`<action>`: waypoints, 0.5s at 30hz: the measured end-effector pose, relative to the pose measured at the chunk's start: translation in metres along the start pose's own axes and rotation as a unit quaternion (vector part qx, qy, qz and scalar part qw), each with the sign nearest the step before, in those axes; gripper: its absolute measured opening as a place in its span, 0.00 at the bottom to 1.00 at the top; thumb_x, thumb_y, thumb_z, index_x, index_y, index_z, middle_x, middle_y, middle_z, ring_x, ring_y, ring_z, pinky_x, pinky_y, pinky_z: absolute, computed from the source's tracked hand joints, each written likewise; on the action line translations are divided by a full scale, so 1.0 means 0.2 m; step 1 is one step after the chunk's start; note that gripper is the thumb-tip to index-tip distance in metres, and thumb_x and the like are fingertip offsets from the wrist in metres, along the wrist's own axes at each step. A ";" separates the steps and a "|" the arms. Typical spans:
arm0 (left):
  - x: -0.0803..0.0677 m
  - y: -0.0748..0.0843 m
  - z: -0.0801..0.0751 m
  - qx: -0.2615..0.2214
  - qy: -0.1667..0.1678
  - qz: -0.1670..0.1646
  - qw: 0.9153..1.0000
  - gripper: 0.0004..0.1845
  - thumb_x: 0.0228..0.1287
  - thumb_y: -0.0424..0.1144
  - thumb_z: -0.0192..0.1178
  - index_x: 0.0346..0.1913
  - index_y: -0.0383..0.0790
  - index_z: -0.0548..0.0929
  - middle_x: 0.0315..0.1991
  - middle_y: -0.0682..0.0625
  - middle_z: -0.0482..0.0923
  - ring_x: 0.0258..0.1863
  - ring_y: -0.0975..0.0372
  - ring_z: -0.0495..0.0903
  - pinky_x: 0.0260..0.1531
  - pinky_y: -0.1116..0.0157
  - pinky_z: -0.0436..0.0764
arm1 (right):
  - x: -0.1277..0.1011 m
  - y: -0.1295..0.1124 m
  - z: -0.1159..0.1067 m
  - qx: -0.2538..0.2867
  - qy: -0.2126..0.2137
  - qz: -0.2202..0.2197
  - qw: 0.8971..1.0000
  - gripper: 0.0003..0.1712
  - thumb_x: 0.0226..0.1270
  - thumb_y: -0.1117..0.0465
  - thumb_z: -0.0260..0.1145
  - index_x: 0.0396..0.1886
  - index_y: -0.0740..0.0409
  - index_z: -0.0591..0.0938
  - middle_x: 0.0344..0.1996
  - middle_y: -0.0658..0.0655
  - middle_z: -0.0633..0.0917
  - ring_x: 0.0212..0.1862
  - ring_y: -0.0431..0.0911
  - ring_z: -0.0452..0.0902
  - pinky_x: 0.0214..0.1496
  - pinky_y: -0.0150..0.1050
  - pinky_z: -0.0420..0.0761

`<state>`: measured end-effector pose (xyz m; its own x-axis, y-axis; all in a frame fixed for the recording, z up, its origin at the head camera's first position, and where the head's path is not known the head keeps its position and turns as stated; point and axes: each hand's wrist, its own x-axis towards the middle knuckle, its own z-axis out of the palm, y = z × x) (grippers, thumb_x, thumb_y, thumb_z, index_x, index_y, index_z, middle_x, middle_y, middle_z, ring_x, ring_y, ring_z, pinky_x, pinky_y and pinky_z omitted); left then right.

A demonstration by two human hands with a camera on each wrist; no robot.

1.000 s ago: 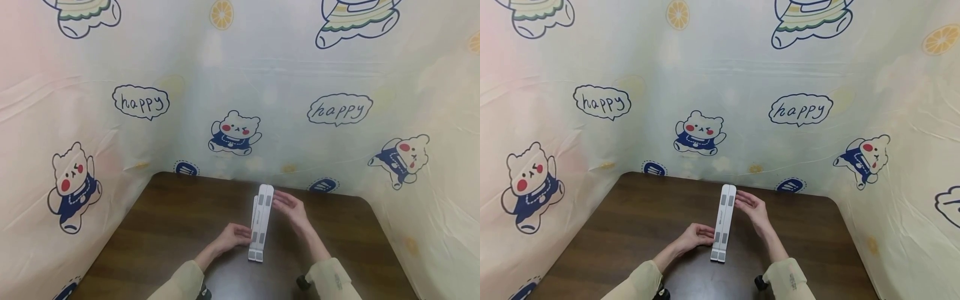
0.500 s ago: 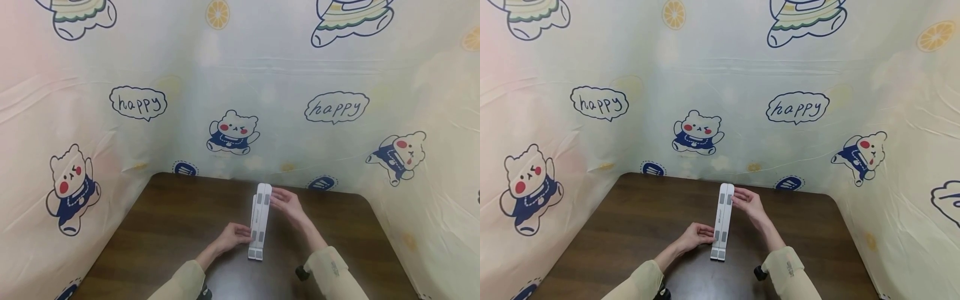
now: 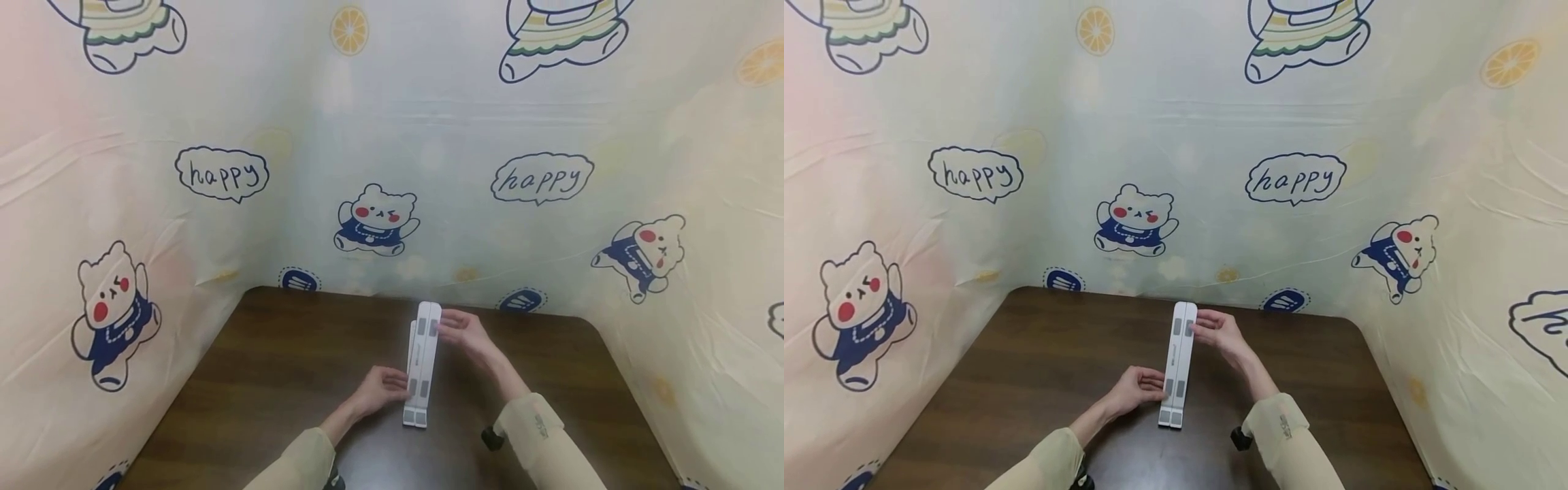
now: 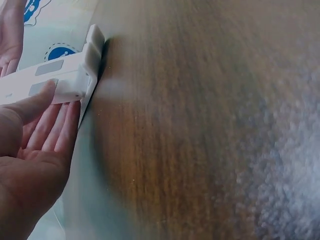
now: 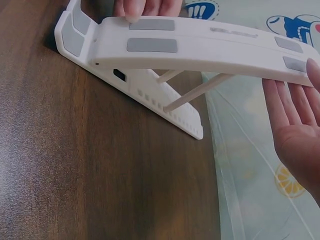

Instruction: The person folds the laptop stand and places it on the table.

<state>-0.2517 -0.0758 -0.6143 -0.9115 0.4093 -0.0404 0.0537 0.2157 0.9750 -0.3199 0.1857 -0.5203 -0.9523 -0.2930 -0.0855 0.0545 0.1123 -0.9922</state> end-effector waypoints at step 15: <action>0.02 -0.04 0.01 -0.039 -0.018 0.020 0.999 0.23 0.67 0.22 0.72 0.62 0.17 0.81 0.53 0.27 0.89 0.55 0.42 0.92 0.54 0.62 0.93 | 0.03 0.03 -0.01 0.033 -0.016 -0.011 0.999 0.27 0.81 0.64 0.70 0.73 0.69 0.79 0.63 0.65 0.90 0.56 0.45 0.93 0.62 0.43 0.92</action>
<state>-0.2560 -0.0741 -0.6232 -0.8940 0.4480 -0.0084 0.0559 0.1302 0.9899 -0.3263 0.1855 -0.5272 -0.9434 -0.3249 -0.0662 0.0551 0.0434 -0.9975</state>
